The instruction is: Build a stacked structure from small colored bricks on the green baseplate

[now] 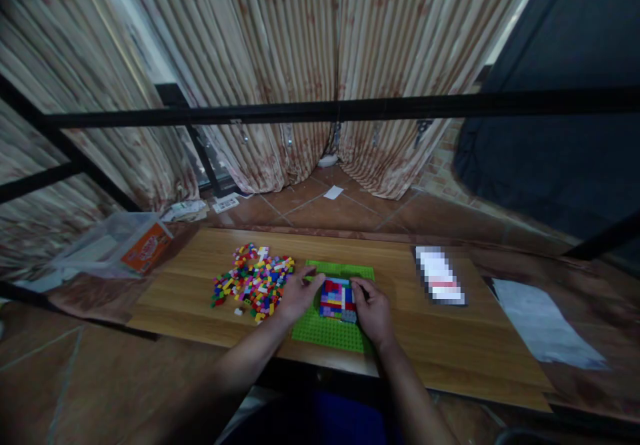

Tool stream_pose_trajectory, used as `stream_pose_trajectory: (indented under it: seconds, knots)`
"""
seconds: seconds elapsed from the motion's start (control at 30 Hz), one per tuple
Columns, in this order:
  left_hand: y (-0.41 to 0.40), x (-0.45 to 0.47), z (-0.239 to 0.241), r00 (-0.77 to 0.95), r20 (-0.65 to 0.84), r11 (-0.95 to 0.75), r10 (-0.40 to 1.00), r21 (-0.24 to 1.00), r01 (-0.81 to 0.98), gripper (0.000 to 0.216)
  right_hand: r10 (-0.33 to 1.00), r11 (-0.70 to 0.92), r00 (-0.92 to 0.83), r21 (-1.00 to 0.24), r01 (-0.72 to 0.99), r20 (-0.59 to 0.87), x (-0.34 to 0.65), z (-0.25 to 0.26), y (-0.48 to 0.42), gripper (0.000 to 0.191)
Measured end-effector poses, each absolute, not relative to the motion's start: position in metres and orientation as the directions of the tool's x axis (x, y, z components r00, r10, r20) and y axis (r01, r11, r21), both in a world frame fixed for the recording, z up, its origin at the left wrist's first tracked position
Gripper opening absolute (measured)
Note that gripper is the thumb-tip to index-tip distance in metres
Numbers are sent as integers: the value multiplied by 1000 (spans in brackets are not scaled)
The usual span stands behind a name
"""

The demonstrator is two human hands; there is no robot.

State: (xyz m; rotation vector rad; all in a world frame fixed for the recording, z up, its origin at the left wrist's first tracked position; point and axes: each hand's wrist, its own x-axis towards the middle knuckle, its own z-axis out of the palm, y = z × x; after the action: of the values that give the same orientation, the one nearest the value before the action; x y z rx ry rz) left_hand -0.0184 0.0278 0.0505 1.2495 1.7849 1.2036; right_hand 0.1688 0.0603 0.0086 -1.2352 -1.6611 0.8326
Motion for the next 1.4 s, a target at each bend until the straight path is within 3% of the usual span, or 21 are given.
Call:
stream_pose_trajectory:
  seconds: [0.17,0.53,0.8,1.4]
  knots:
    - [-3,-64,67,-366,102,17,925,951,308,26,966,256,-127,-895,366,224,170,6,60,41]
    - [-101,-122,52,-527,-8,258,850,878,403,25,974,224,-108,-885,407,197,175,1,60,43]
    - [-108,-121,50,-455,29,240,890,818,523,21,974,228,-113,-859,457,199,177,0,59,46]
    - [-68,-106,53,-237,75,173,969,484,858,22,978,210,-93,-871,444,188,178,-4,60,44]
